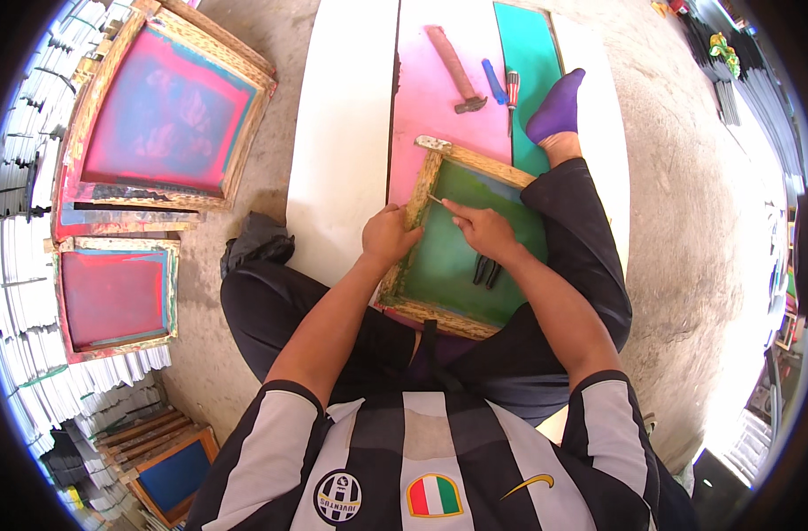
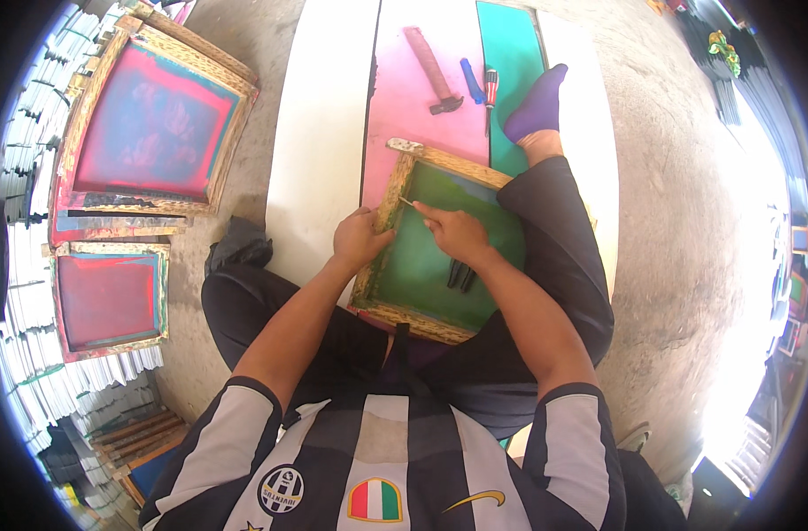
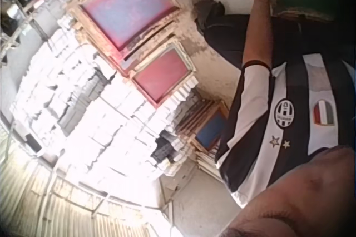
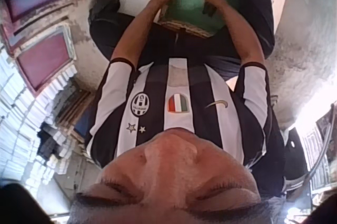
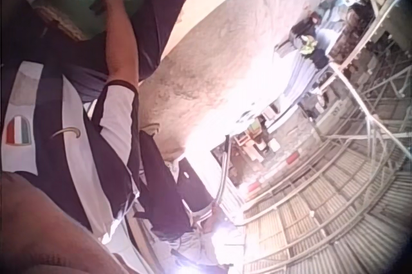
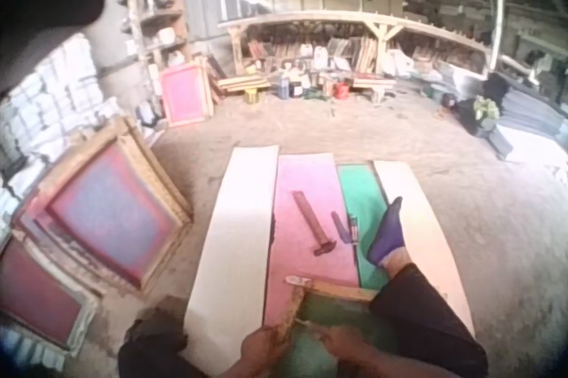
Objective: The person sits on the floor and uses a screwdriver to tighten screws on a green-framed screen. They then use pliers to adjust the frame edges. Several similar frames are stacked nearby.
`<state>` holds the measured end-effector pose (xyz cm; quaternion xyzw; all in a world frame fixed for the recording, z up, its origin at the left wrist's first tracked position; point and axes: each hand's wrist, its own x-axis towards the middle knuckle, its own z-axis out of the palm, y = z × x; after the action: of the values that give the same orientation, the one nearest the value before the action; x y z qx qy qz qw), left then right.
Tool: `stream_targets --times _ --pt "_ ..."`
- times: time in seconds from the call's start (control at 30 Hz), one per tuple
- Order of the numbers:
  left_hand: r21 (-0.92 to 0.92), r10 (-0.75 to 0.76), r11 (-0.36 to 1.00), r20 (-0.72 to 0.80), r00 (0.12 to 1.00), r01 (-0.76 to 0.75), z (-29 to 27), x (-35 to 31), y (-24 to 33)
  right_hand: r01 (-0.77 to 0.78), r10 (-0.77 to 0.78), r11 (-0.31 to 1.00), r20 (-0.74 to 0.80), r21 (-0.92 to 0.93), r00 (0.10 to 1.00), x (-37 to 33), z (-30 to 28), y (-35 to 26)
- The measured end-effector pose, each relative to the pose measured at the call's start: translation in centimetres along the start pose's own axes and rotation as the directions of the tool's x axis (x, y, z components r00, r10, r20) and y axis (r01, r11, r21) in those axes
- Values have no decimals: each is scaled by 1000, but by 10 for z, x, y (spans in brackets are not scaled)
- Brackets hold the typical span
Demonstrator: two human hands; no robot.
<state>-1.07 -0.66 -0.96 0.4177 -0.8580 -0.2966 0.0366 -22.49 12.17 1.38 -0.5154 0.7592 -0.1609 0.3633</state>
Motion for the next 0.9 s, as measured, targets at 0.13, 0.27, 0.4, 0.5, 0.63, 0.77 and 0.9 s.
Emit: stream_targets --times 0.13,0.27,0.4,0.5,0.63,0.77,0.9 --pt "5 16 1000 2 1000 -16 6 6 0 200 -179 928 -96 314 979 21 22 44" --pt "-14 3 1000 21 1000 -2 1 3 1 219 -207 967 -96 133 974 19 20 38" --pt "-22 -35 999 21 999 35 -3 -2 1 2 -3 937 -2 -350 1000 -7 -11 -23" --pt "-28 11 1000 3 1000 -11 -2 1 7 40 -55 973 -61 -226 997 0 -2 1" --pt "-8 10 1000 9 1000 -10 0 1 5 124 -120 963 -33 241 992 16 4 21" --pt "23 -20 1000 40 999 19 -6 0 4 -73 -5 870 157 487 988 24 2 19" --pt "-9 -25 1000 48 999 25 -7 2 8 -315 117 767 361 559 925 22 -10 16"
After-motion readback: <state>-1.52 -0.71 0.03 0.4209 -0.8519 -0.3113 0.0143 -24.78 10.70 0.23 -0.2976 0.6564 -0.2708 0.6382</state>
